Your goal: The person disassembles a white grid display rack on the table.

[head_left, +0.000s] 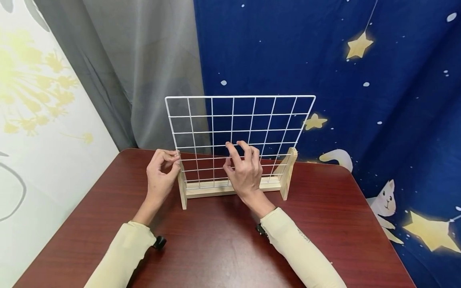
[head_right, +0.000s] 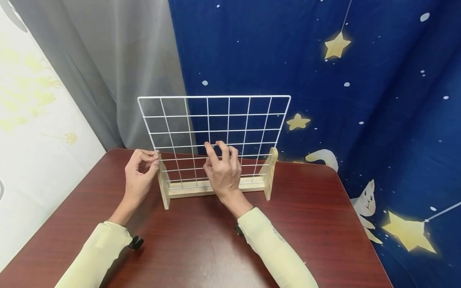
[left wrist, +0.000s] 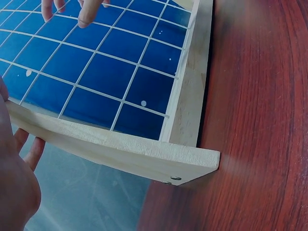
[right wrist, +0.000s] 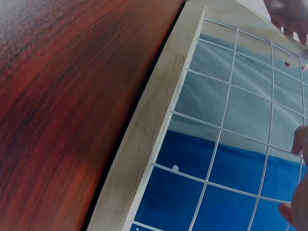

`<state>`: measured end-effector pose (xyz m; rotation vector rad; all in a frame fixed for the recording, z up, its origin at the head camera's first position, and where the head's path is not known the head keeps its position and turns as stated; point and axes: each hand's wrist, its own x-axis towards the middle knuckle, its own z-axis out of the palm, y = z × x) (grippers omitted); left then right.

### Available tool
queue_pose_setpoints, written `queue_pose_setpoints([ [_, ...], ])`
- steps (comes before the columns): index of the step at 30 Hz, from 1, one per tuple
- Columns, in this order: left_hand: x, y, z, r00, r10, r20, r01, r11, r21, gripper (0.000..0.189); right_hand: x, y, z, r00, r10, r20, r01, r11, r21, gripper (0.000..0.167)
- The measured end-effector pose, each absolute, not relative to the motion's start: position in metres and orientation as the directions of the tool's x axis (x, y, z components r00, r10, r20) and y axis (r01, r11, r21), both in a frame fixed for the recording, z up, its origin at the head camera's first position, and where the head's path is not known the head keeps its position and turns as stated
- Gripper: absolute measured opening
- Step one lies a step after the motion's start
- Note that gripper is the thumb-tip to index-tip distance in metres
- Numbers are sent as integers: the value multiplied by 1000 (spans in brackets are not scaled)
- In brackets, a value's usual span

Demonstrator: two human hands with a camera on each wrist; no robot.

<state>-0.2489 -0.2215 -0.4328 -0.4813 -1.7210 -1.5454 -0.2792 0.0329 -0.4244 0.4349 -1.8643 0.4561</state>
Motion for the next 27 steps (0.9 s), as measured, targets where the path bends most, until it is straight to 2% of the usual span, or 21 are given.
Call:
queue_pose_setpoints([
  [4, -248, -221, -431, -639, -195, 744, 717, 198, 668, 4, -280, 34, -425, -322, -80, 943, -505, 857, -100, 49],
  [12, -249, -223, -432, -634, -202, 746, 707, 241, 665, 7, -284, 33, -408, -281, -51, 958, -517, 849, -107, 51],
  [19, -249, -223, -430, -632, -207, 747, 707, 241, 665, 7, -285, 32, -394, -263, -62, 963, -523, 848, -89, 59],
  [27, -248, -223, -431, -660, -193, 726, 696, 207, 687, 7, -285, 31, -384, -274, -70, 959, -520, 850, -86, 51],
])
